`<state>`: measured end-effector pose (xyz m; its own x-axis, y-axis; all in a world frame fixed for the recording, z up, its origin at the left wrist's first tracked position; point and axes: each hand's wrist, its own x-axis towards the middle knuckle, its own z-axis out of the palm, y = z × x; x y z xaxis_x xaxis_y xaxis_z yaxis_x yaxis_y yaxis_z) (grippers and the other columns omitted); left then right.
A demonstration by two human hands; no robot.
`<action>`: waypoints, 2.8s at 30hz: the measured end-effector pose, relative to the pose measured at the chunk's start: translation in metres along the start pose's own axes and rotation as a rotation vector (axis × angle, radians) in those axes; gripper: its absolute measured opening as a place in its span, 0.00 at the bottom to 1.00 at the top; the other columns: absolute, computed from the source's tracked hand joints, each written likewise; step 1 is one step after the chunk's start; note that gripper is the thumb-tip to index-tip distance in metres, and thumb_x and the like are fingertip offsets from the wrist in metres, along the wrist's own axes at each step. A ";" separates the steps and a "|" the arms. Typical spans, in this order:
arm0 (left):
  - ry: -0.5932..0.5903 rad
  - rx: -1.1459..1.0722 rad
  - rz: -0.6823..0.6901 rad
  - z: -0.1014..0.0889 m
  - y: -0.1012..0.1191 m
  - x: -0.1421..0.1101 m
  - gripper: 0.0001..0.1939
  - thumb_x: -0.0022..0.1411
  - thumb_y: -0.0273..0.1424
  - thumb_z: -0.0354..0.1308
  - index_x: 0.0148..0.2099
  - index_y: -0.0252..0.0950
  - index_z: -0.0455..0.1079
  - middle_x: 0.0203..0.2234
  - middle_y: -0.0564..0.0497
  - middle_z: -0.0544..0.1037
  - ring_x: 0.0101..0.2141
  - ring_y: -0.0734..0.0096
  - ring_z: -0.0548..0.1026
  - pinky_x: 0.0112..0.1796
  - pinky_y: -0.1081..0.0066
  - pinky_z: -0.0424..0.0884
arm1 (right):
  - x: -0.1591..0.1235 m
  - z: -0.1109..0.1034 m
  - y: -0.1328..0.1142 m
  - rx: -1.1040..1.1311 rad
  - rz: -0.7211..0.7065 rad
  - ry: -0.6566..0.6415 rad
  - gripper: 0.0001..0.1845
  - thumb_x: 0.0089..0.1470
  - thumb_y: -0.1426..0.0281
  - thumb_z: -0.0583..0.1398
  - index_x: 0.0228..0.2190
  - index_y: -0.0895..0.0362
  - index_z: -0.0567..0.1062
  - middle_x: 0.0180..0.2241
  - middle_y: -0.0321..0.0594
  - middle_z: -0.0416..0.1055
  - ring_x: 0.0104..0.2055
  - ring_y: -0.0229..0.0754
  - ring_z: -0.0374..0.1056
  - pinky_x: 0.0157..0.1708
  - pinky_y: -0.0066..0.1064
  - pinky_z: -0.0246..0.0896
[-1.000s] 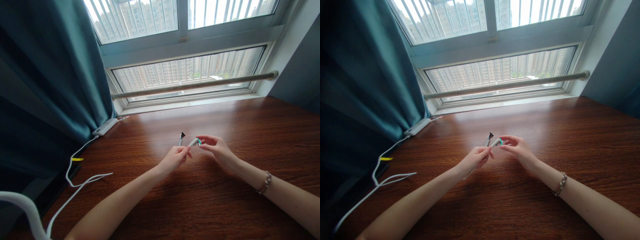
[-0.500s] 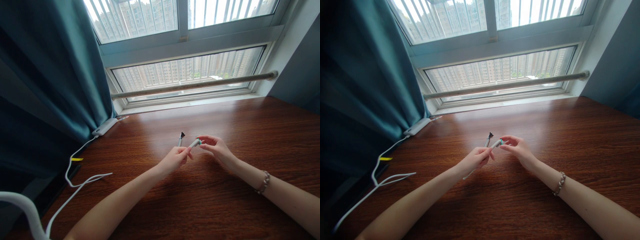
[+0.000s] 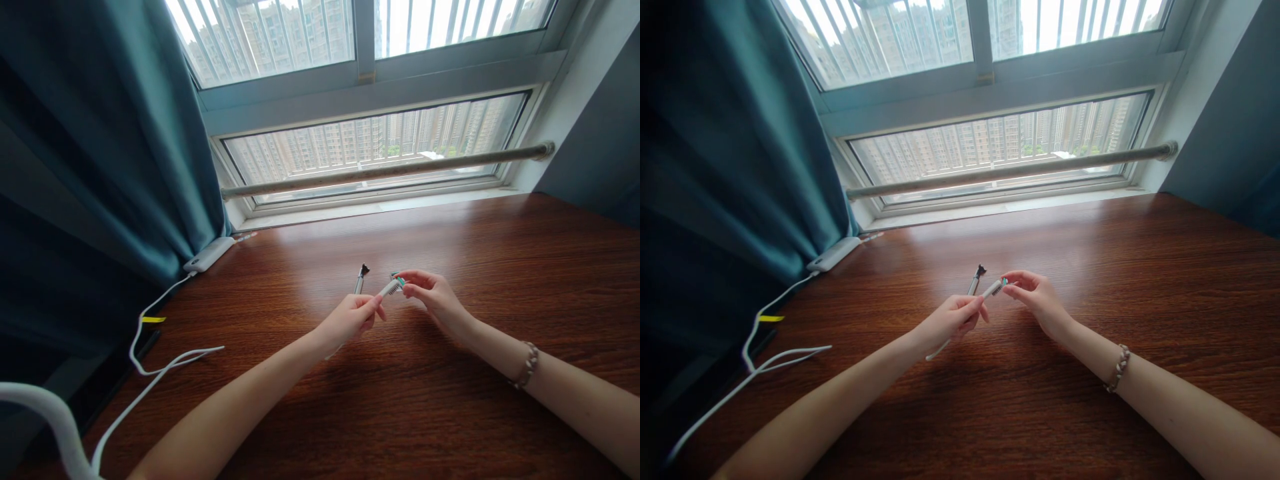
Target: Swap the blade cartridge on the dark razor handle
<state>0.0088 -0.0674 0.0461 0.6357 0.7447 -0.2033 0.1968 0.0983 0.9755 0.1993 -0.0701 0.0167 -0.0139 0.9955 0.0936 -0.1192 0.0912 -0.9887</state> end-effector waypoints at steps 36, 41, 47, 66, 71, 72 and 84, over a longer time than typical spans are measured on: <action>0.019 -0.036 -0.020 0.003 0.000 -0.002 0.24 0.57 0.48 0.44 0.29 0.31 0.66 0.12 0.60 0.53 0.13 0.83 0.49 0.15 0.77 0.44 | 0.000 0.001 0.003 0.061 0.012 0.000 0.14 0.41 0.61 0.63 0.30 0.58 0.76 0.25 0.38 0.70 0.26 0.35 0.59 0.30 0.31 0.57; 0.002 -0.166 0.026 0.005 0.002 -0.002 0.22 0.58 0.46 0.44 0.29 0.31 0.64 0.10 0.61 0.52 0.12 0.84 0.48 0.15 0.77 0.43 | -0.001 0.001 0.003 0.019 0.009 -0.027 0.14 0.41 0.63 0.63 0.32 0.56 0.75 0.26 0.37 0.69 0.26 0.35 0.60 0.30 0.30 0.56; 0.033 -0.302 0.062 0.004 0.000 -0.002 0.21 0.58 0.46 0.46 0.30 0.32 0.63 0.10 0.62 0.50 0.12 0.85 0.46 0.14 0.78 0.41 | -0.006 0.004 -0.003 -0.128 -0.073 -0.104 0.18 0.41 0.65 0.64 0.38 0.53 0.73 0.27 0.35 0.66 0.29 0.36 0.60 0.29 0.29 0.56; 0.135 -0.138 -0.018 0.006 0.002 -0.002 0.15 0.51 0.41 0.56 0.29 0.33 0.65 0.10 0.62 0.53 0.13 0.86 0.49 0.15 0.78 0.44 | -0.017 0.013 -0.003 -0.505 -0.514 -0.233 0.20 0.44 0.67 0.62 0.42 0.54 0.70 0.35 0.40 0.64 0.30 0.35 0.61 0.32 0.30 0.62; 0.148 -0.133 -0.035 0.005 0.001 -0.003 0.14 0.50 0.40 0.56 0.29 0.32 0.65 0.10 0.62 0.54 0.13 0.86 0.49 0.16 0.78 0.44 | -0.017 0.013 -0.002 -0.526 -0.522 -0.230 0.22 0.42 0.67 0.64 0.42 0.55 0.70 0.34 0.40 0.64 0.30 0.36 0.60 0.32 0.31 0.61; 0.150 -0.140 -0.035 0.005 0.001 -0.003 0.14 0.50 0.40 0.56 0.29 0.32 0.65 0.10 0.62 0.54 0.13 0.86 0.49 0.16 0.78 0.44 | -0.017 0.013 -0.002 -0.517 -0.516 -0.236 0.22 0.41 0.66 0.65 0.41 0.55 0.70 0.34 0.40 0.64 0.29 0.36 0.60 0.32 0.31 0.61; 0.111 -0.283 -0.013 0.006 -0.001 -0.003 0.12 0.52 0.38 0.56 0.30 0.33 0.64 0.11 0.62 0.52 0.13 0.86 0.47 0.15 0.79 0.42 | -0.012 0.010 -0.002 -0.237 -0.236 -0.147 0.18 0.41 0.65 0.65 0.38 0.54 0.74 0.32 0.39 0.66 0.30 0.36 0.62 0.30 0.30 0.60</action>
<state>0.0112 -0.0731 0.0455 0.5455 0.8084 -0.2211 -0.0213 0.2772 0.9606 0.1894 -0.0826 0.0188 -0.1585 0.9335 0.3216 0.0968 0.3388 -0.9359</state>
